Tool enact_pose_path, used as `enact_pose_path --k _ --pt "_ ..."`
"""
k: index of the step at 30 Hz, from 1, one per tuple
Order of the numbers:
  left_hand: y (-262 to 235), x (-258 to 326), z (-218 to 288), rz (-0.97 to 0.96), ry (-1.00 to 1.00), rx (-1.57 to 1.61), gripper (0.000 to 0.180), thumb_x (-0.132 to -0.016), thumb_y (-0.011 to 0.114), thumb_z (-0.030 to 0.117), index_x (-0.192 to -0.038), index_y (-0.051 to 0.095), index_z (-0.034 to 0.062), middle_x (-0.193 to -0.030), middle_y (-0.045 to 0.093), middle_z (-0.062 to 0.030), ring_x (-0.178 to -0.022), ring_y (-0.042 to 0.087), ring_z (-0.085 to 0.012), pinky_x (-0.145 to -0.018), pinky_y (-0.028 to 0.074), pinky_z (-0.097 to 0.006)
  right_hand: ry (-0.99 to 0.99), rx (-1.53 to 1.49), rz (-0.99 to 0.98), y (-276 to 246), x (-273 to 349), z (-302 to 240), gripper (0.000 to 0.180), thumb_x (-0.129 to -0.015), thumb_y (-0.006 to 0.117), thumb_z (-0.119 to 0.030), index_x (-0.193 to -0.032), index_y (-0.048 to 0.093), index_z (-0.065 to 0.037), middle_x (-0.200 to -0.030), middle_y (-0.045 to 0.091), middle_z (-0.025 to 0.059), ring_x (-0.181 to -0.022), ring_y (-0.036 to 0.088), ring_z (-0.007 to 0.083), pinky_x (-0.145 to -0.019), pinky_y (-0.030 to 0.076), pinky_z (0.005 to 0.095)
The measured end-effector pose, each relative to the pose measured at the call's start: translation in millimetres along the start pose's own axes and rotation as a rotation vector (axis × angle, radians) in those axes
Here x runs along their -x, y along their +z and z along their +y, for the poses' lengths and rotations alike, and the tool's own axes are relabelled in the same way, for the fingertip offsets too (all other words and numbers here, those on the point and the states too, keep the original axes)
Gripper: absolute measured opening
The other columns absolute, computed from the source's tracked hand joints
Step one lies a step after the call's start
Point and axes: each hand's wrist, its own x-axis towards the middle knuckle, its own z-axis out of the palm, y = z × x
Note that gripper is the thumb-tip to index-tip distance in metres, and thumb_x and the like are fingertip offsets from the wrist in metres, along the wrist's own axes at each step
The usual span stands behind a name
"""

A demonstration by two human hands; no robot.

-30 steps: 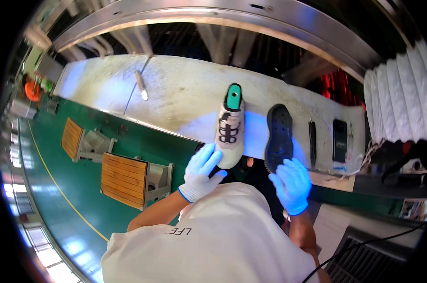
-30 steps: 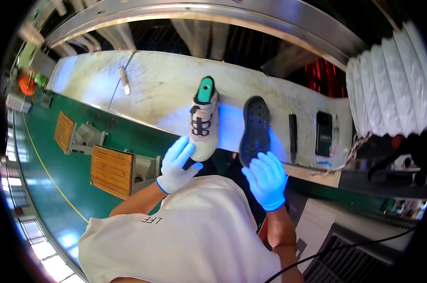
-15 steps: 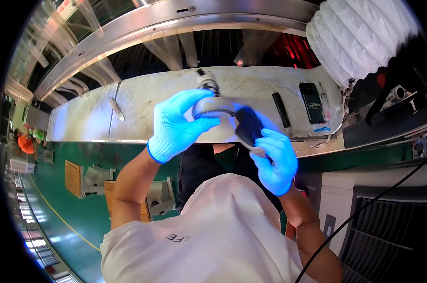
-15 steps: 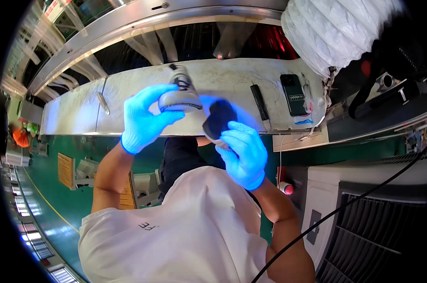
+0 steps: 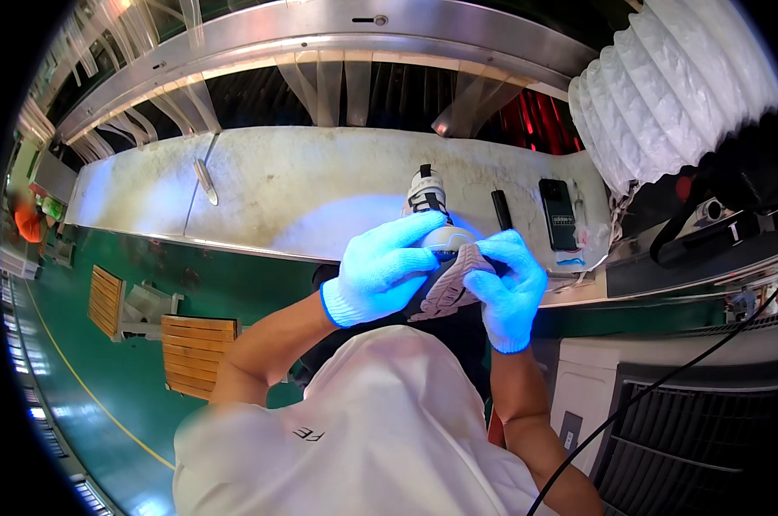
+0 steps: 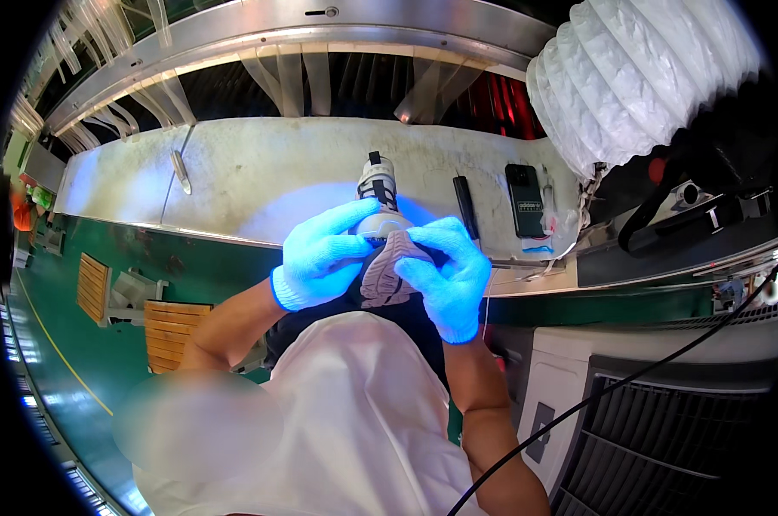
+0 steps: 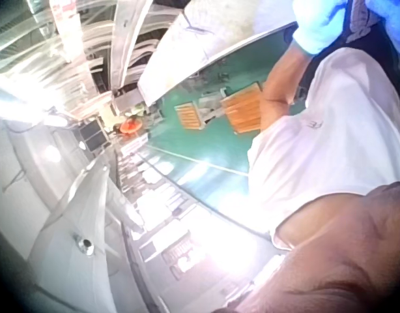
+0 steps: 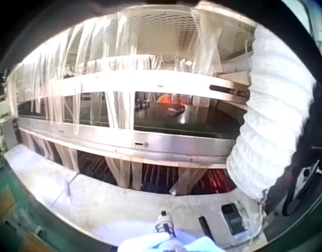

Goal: The person cleans a white and green sneaker using a small black tool. They repeatedly scrape and rub the tool against the shoe's upper and sole, rotating the shoe to access different areas. The person also briefly handles a black shoe insert and a white cloth during the process.

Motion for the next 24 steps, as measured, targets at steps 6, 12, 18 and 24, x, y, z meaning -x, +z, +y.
enact_pose_path --k 6,12,18,24 --pt "0 25 17 0.109 -0.147 0.226 0.031 -0.087 0.087 0.009 -0.114 0.074 -0.0010 -0.144 0.069 -0.0348 -0.131 0.072 -0.0494 -0.112 0.057 -0.051 -0.023 -0.052 0.010 10 19 3 0.040 -0.077 0.090 0.007 -0.115 0.079 0.001 -0.108 0.067 0.0086 -0.097 0.067 0.0218 -0.089 0.056 0.0343" --pt "9 33 46 0.278 -0.368 0.344 0.042 -0.078 0.103 0.012 -0.091 0.065 -0.0005 -0.137 0.072 -0.0338 -0.133 0.072 -0.0484 -0.112 0.056 -0.051 -0.305 0.268 0.002 30 35 -3 0.043 -0.079 0.098 -0.003 -0.117 0.078 -0.001 -0.105 0.066 0.0127 -0.087 0.064 0.0231 -0.073 0.054 0.0332" --pt "18 33 44 0.366 -0.342 0.393 0.040 -0.080 0.101 0.005 -0.087 0.062 0.0000 -0.127 0.077 -0.0313 -0.125 0.076 -0.0456 -0.107 0.059 -0.052 -0.353 0.332 0.001 34 34 0 0.041 -0.081 0.097 -0.003 -0.116 0.077 -0.002 -0.101 0.067 0.0117 -0.083 0.061 0.0223 -0.070 0.051 0.0329" --pt "26 34 43 0.418 -0.397 0.470 0.040 -0.079 0.101 0.005 -0.086 0.062 0.0006 -0.125 0.078 -0.0296 -0.121 0.078 -0.0448 -0.106 0.059 -0.052 -0.329 0.287 0.025 34 31 1 0.038 -0.081 0.097 0.001 -0.112 0.076 -0.003 -0.098 0.068 0.0102 -0.082 0.060 0.0213 -0.069 0.050 0.0330"
